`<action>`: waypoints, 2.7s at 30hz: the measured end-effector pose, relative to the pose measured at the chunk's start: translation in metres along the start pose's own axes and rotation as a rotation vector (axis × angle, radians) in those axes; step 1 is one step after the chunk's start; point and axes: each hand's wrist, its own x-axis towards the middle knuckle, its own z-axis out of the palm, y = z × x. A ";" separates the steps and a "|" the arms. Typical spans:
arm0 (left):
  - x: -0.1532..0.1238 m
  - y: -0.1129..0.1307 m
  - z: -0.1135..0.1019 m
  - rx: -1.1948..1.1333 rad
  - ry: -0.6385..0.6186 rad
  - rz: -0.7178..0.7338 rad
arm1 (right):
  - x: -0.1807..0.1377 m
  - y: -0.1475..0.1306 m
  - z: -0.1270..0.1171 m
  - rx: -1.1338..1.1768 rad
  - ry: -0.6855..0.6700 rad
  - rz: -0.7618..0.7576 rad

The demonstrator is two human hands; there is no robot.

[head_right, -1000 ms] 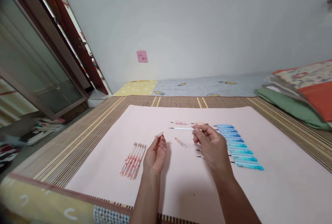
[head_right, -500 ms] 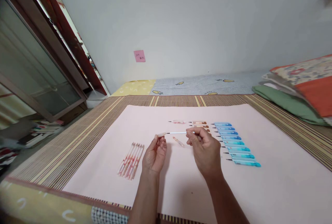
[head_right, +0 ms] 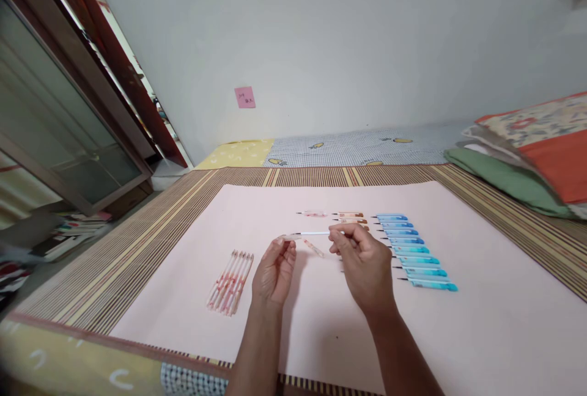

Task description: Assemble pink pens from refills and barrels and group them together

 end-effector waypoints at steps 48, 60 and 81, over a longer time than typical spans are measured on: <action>-0.015 -0.008 0.012 0.249 -0.203 0.032 | 0.004 0.013 0.008 0.173 -0.078 0.068; -0.012 -0.012 0.011 0.112 -0.111 0.019 | -0.001 0.014 0.026 0.249 -0.084 0.115; 0.003 0.007 0.003 -0.210 0.201 -0.118 | 0.013 0.073 0.063 -0.842 -0.433 -0.118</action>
